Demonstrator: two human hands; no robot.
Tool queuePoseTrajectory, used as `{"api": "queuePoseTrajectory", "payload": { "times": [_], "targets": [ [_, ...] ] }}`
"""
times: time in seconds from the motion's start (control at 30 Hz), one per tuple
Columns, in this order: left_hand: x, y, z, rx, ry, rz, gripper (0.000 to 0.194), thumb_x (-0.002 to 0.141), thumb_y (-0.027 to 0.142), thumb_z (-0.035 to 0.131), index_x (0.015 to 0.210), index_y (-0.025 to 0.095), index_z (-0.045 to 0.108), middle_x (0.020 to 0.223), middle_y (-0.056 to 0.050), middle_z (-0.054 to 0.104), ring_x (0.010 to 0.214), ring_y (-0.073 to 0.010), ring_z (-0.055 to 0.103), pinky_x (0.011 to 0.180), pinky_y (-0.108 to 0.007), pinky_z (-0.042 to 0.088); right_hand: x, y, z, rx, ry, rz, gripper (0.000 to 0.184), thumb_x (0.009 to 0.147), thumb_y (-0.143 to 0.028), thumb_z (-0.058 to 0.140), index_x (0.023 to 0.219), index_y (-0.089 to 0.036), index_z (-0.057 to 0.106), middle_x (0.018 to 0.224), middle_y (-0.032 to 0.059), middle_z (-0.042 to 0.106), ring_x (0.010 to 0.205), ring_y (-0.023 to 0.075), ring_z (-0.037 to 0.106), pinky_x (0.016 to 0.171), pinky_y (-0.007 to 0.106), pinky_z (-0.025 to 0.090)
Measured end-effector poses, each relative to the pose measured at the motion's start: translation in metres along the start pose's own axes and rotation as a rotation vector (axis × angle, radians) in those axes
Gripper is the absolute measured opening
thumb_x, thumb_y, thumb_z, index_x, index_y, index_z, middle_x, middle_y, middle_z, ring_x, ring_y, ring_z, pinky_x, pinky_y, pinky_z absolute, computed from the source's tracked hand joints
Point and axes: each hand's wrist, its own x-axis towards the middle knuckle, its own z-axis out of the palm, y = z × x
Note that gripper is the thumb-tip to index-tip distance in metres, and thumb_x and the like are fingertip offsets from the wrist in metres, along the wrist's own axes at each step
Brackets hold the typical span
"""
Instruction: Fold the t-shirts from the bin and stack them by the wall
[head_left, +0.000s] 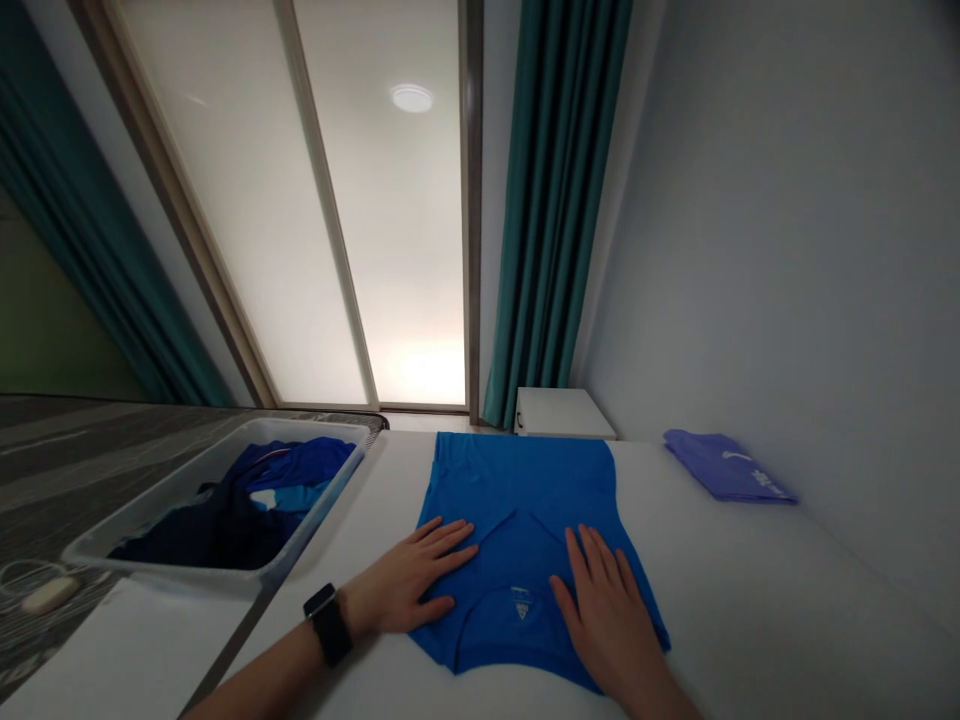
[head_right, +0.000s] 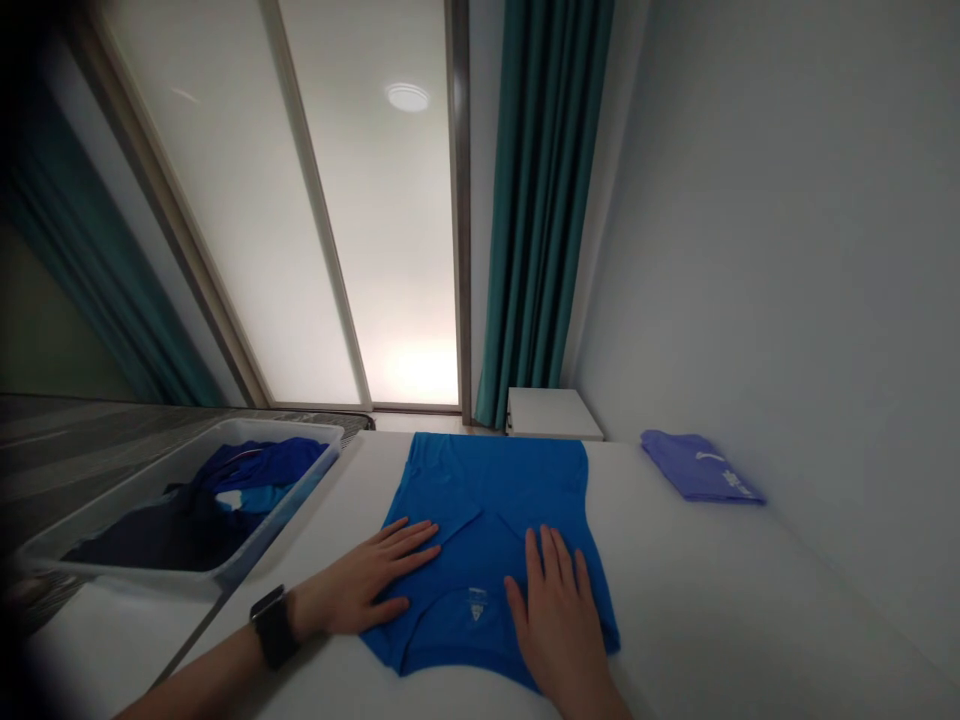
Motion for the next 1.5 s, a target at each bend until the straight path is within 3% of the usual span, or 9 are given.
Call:
{"api": "queuePoseTrajectory", "payload": {
  "times": [0.33,0.7,0.9,1.03,1.17,1.33,1.5],
  "targets": [
    [-0.004,0.007,0.005,0.071,0.008,-0.017,0.066,0.099,0.050,0.040,0.155,0.033,0.011,0.161,-0.001,0.015,0.146,-0.0297,0.024,0.119,-0.053,0.018,-0.005,-0.002,0.011,0.028,-0.157,0.001,0.082,0.093,-0.069,0.017,0.153,-0.014,0.023,0.160,0.0093,0.012,0.147,0.0304,0.011,0.120,0.056,0.009],
    [-0.009,0.019,0.009,0.067,0.033,-0.025,0.069,0.098,0.051,0.043,0.155,0.033,0.010,0.161,-0.003,0.015,0.145,-0.0308,0.025,0.119,-0.054,0.018,-0.012,0.007,0.016,0.049,-0.133,-0.023,0.081,0.093,-0.069,0.021,0.153,-0.015,0.025,0.160,0.0094,0.015,0.147,0.0325,0.010,0.119,0.058,0.004],
    [-0.014,0.023,0.007,0.023,-0.012,-0.023,0.068,0.098,0.051,0.044,0.155,0.034,0.012,0.161,-0.002,0.015,0.146,-0.0307,0.022,0.118,-0.057,0.017,-0.023,0.004,0.010,0.043,-0.191,0.015,0.083,0.091,-0.072,0.020,0.153,-0.018,0.025,0.160,0.0088,0.014,0.147,0.0329,0.012,0.118,0.061,0.009],
    [-0.005,0.008,0.005,0.016,0.063,-0.101,0.059,0.102,0.045,0.036,0.155,0.034,0.014,0.160,0.000,0.022,0.145,-0.0257,0.026,0.119,-0.050,0.023,-0.010,0.012,-0.004,0.044,-0.172,-0.029,0.077,0.094,-0.068,0.019,0.153,-0.020,0.024,0.160,0.0064,0.017,0.147,0.0295,0.014,0.119,0.057,0.014],
    [0.021,-0.020,0.008,0.087,0.206,-0.214,0.056,0.102,0.045,0.032,0.155,0.027,0.021,0.158,-0.004,0.029,0.144,-0.0256,0.029,0.118,-0.048,0.027,0.027,0.034,-0.013,0.008,-0.072,-0.126,0.068,0.099,-0.055,0.019,0.152,-0.013,0.030,0.158,0.0084,0.025,0.147,0.0246,0.020,0.121,0.049,0.013],
    [0.048,-0.043,0.023,0.168,0.162,-0.237,0.058,0.102,0.050,0.031,0.154,0.026,0.022,0.159,-0.006,0.026,0.145,-0.0253,0.026,0.119,-0.048,0.023,0.060,0.063,-0.005,-0.006,-0.113,-0.255,0.066,0.100,-0.055,0.019,0.150,-0.016,0.034,0.157,0.0087,0.029,0.146,0.0237,0.024,0.120,0.049,0.016],
    [0.048,-0.045,0.034,0.173,0.143,-0.220,0.059,0.102,0.052,0.029,0.155,0.028,0.018,0.160,-0.006,0.023,0.146,-0.0249,0.024,0.119,-0.047,0.020,0.061,0.071,0.007,-0.025,-0.132,-0.262,0.070,0.098,-0.061,0.017,0.152,-0.016,0.027,0.159,0.0088,0.023,0.147,0.0238,0.020,0.120,0.049,0.013]
  ]
}}
